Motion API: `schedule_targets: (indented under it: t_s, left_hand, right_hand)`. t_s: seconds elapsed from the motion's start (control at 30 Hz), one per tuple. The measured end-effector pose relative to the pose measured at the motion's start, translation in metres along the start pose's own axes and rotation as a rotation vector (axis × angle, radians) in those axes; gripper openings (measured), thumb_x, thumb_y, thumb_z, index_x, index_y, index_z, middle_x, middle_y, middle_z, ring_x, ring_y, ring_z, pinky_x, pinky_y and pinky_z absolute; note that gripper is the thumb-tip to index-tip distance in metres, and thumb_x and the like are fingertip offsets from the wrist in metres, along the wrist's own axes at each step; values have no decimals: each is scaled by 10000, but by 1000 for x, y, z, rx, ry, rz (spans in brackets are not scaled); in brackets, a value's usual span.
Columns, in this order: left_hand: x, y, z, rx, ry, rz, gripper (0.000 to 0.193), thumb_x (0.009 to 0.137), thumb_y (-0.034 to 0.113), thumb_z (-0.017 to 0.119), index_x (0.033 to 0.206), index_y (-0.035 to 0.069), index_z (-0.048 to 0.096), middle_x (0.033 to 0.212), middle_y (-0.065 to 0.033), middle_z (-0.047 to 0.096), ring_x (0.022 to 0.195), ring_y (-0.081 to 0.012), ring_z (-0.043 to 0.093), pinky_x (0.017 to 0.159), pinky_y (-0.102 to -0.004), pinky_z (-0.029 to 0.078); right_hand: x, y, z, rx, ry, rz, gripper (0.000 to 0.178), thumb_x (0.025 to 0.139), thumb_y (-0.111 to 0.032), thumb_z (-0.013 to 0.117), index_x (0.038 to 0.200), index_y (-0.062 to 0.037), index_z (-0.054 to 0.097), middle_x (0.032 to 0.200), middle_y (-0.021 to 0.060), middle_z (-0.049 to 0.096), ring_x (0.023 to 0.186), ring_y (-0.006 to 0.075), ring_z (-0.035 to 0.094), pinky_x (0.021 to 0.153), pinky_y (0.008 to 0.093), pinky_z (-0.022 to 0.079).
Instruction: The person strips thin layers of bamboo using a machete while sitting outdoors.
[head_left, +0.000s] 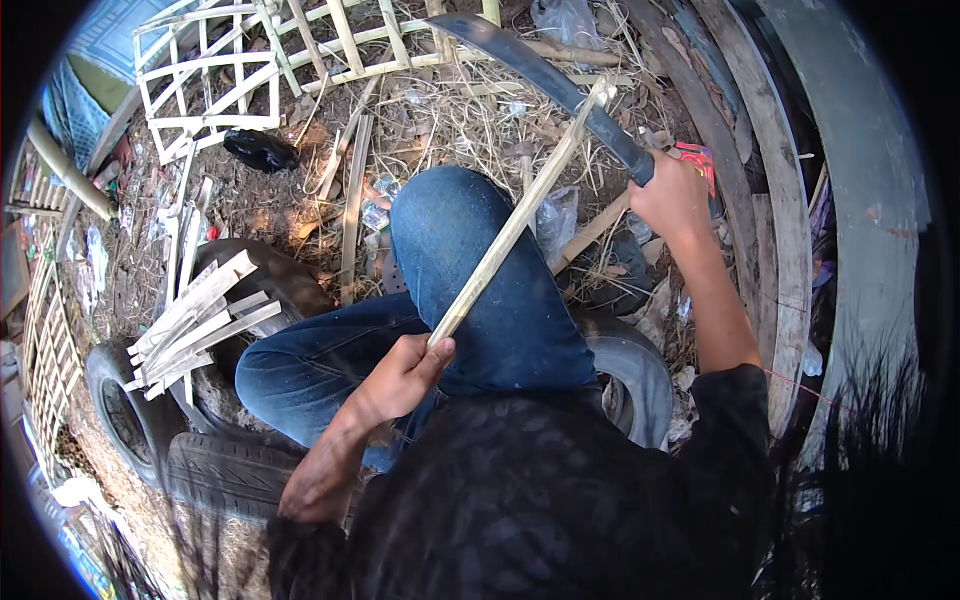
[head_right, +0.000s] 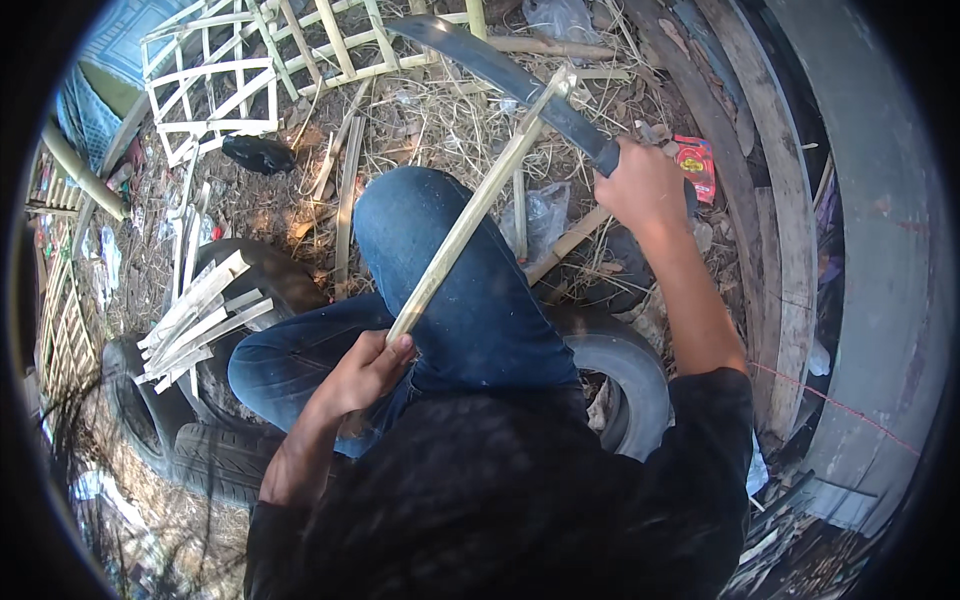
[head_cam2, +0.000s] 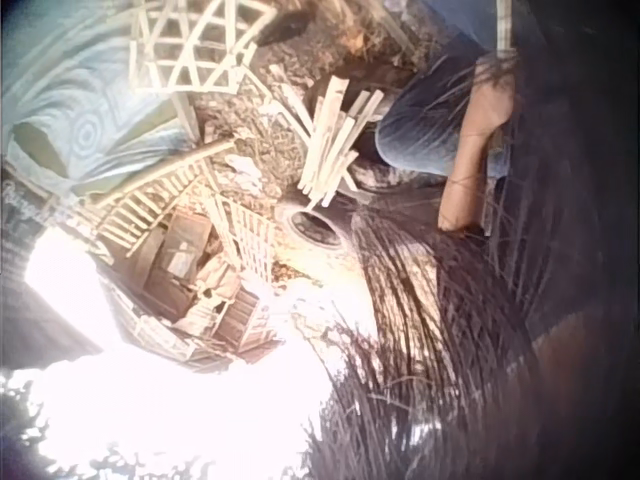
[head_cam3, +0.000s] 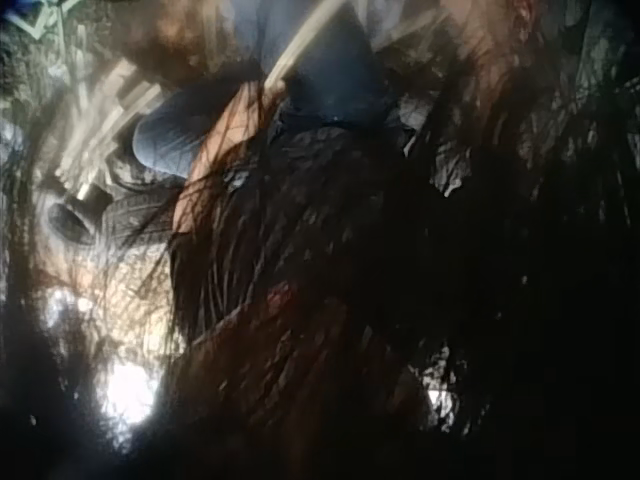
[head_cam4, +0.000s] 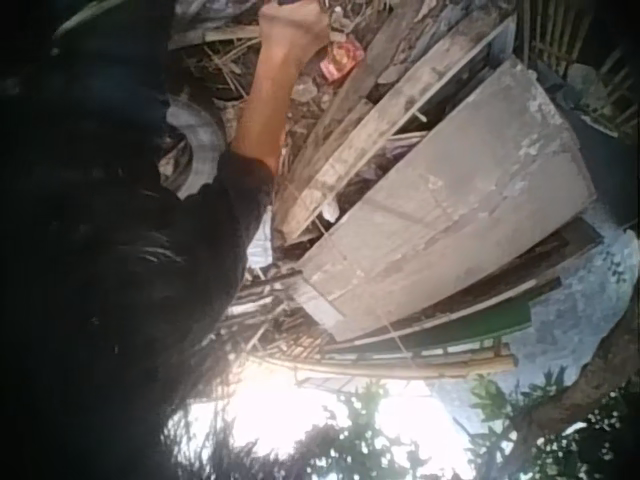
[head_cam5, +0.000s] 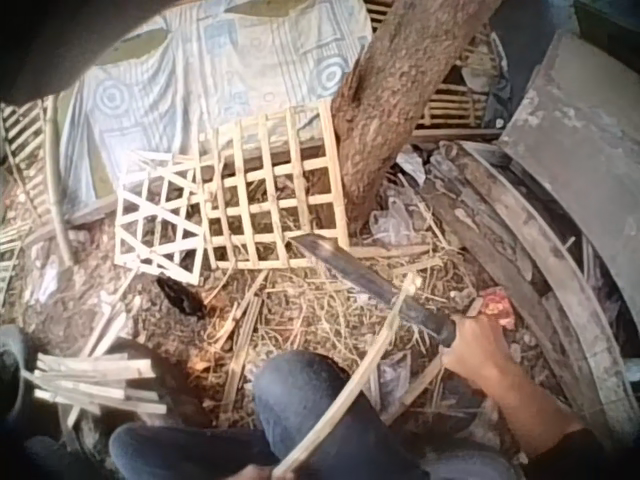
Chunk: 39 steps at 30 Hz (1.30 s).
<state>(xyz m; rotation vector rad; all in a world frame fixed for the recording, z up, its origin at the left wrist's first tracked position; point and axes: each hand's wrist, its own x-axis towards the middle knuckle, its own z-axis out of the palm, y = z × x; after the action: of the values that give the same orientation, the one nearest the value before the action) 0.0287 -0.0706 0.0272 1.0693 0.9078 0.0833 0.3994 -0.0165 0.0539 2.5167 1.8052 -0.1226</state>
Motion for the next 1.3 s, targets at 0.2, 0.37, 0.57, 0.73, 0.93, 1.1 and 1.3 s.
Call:
schedule_targets:
  t_s: [0.2, 0.37, 0.57, 0.73, 0.93, 1.1, 1.3]
  left_hand:
    - [7, -21, 1, 53, 36, 110, 419, 1024, 349, 428, 712, 73, 477, 566, 65, 391, 460, -40, 332, 424, -231, 277]
    - [2, -1, -8, -195, -77, -189, 456, 1020, 388, 424, 695, 71, 469, 559, 59, 364, 477, -52, 352, 434, -237, 300]
    - [1, -4, -5, -67, 9, -62, 501, 1018, 420, 409, 648, 84, 443, 548, 61, 349, 473, -47, 306, 429, -244, 265]
    - [8, 13, 1, 106, 158, 14, 528, 1019, 417, 414, 617, 75, 433, 559, 55, 382, 513, -43, 293, 448, -258, 264]
    - [15, -3, -8, 64, 36, 13, 534, 1008, 430, 437, 631, 55, 479, 547, 56, 390, 514, -49, 323, 469, -265, 294]
    - [21, 12, -14, -15, -63, -134, 533, 1001, 474, 420, 652, 77, 482, 543, 57, 365, 470, -47, 294, 427, -252, 234]
    - [20, 7, -13, -281, -146, -308, 530, 1000, 488, 410, 631, 107, 422, 511, 72, 307, 437, -48, 266, 398, -247, 186]
  right_hand:
    - [-1, 4, 4, 1058, -476, 227, 150, 664, -72, 631, 682, -20, 491, 547, 30, 471, 467, 137, 484, 479, 329, 417]
    - [-11, -8, 8, 524, -232, -124, 137, 664, -100, 638, 709, -17, 539, 533, 101, 534, 505, 225, 572, 526, 371, 462]
    - [-32, -41, -4, 29, 6, -473, 219, 642, -197, 696, 797, -75, 603, 692, 135, 643, 682, 327, 664, 632, 410, 526]
    - [9, 8, -24, -79, 67, 59, 235, 655, -196, 697, 839, -65, 635, 819, 165, 679, 781, 369, 657, 696, 456, 516]
    - [5, 34, -10, 436, -182, 138, 121, 679, -90, 634, 776, -33, 589, 657, 118, 618, 551, 251, 605, 522, 374, 469]
    - [-12, 16, -12, 1294, -646, 213, 85, 680, -4, 564, 735, -34, 506, 550, 10, 477, 418, 84, 454, 405, 264, 365]
    - [-21, -27, -16, 138, -94, -205, 149, 661, -154, 671, 766, -83, 593, 653, 162, 621, 657, 402, 615, 624, 453, 506]
